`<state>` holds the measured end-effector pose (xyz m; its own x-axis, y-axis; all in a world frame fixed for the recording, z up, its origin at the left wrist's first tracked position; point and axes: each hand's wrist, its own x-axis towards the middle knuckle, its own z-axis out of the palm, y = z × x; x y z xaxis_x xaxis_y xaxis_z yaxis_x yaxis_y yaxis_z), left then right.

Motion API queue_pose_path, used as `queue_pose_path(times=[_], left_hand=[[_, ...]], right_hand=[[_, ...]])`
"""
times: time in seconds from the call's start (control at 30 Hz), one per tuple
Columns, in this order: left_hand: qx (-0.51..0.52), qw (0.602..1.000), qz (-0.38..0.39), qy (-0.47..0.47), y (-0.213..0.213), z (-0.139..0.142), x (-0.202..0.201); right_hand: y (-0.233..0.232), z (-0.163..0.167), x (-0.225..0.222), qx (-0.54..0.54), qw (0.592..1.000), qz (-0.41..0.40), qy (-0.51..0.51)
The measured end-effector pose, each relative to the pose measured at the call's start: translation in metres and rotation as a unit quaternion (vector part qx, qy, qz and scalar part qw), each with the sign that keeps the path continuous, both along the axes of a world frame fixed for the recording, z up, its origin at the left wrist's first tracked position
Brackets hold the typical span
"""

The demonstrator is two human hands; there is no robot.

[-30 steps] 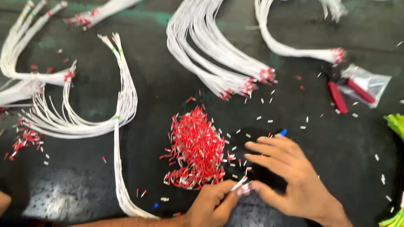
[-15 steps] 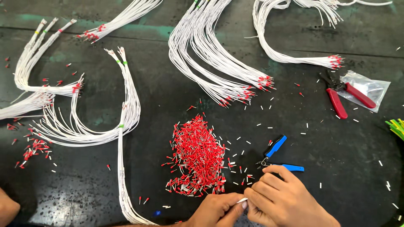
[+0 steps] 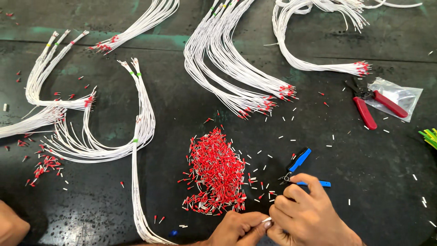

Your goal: The person holds a bundle of white wire leads and uses blue-handled flush cutters to snip the red ends off the wires, letting the trimmed tips fall onto a pile on the table, then sets the trimmed bundle aside and picks up the next bundle. Another worker across the table performs similar trimming.

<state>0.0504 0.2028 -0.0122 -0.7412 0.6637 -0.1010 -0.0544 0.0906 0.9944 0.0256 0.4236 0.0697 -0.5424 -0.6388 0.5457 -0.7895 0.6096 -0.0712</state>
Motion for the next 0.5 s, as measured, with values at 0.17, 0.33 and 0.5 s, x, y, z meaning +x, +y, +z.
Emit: queue_pose_path(times=[0.17, 0.33, 0.5], left_hand=[[-0.028, 0.999, 0.009, -0.019, 0.0, 0.004, 0.003], [0.048, 0.991, 0.056, -0.111, 0.006, 0.018, 0.007], [0.046, 0.986, 0.046, -0.152, 0.006, 0.02, 0.003]], right_hand=[[0.013, 0.017, -0.015, -0.035, 0.989, -0.13, 0.062], [0.048, 0.054, -0.037, -0.124, 0.971, -0.206, 0.004], [0.017, 0.036, -0.016, -0.094, 0.985, -0.035, -0.137]])
